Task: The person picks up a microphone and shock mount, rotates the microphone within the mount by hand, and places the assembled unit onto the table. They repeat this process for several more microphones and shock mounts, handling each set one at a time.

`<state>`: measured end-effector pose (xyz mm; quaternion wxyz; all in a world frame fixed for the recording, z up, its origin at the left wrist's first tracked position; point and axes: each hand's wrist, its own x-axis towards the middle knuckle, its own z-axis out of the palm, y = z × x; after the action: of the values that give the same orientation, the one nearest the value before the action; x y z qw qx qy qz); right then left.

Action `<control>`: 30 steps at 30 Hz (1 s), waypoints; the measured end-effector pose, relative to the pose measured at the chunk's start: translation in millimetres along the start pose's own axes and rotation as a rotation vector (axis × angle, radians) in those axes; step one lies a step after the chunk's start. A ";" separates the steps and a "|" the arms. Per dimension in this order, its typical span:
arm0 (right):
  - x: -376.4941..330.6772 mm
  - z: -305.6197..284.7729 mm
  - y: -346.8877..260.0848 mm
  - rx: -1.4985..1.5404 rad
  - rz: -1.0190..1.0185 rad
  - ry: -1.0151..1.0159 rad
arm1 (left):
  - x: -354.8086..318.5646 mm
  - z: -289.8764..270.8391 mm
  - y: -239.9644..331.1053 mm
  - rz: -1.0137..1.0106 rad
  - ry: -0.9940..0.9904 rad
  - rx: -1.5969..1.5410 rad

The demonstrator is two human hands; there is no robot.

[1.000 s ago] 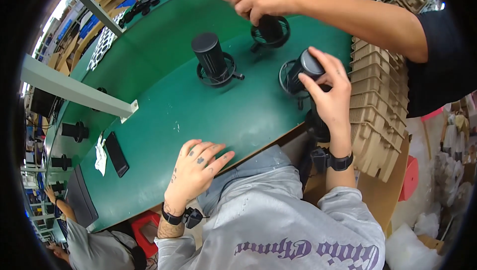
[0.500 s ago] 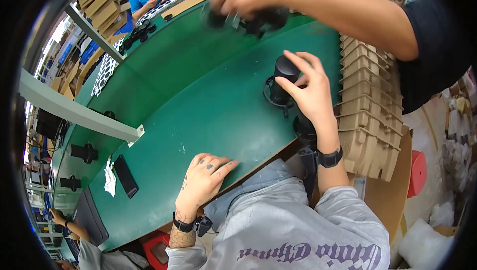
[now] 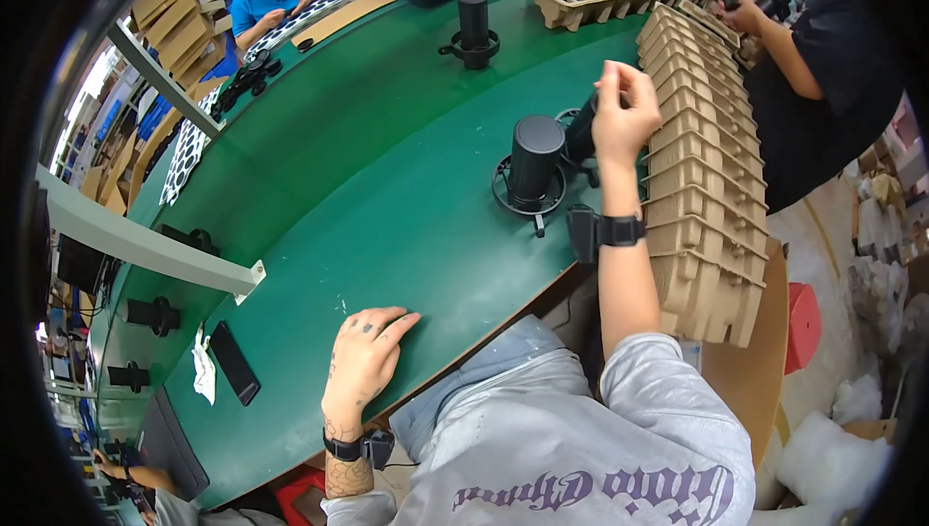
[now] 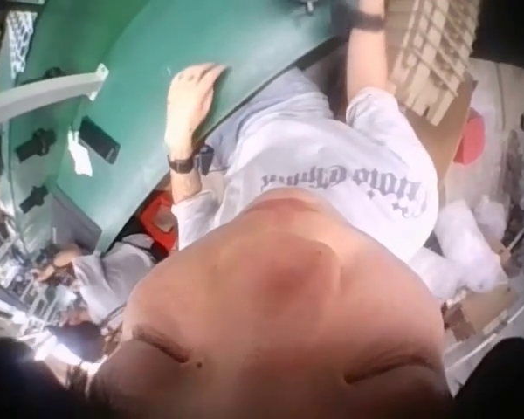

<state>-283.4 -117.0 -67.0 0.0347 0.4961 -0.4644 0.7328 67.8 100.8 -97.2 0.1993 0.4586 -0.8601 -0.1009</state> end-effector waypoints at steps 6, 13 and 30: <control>19.2 11.4 -5.7 -0.277 -0.010 -0.384 | -30.5 -2.9 -11.5 -0.259 0.040 0.031; 100.1 92.1 -75.0 -0.386 -0.300 -0.736 | -58.3 29.0 -9.8 -0.658 0.078 0.179; 137.2 222.8 81.6 -0.881 -0.508 -1.280 | -55.9 32.1 -6.1 -0.709 0.150 0.119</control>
<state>-239.6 -378.8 1.4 0.1196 0.8495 -0.5132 0.0273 86.3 143.4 -142.2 0.1875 0.7453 -0.6349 -0.0793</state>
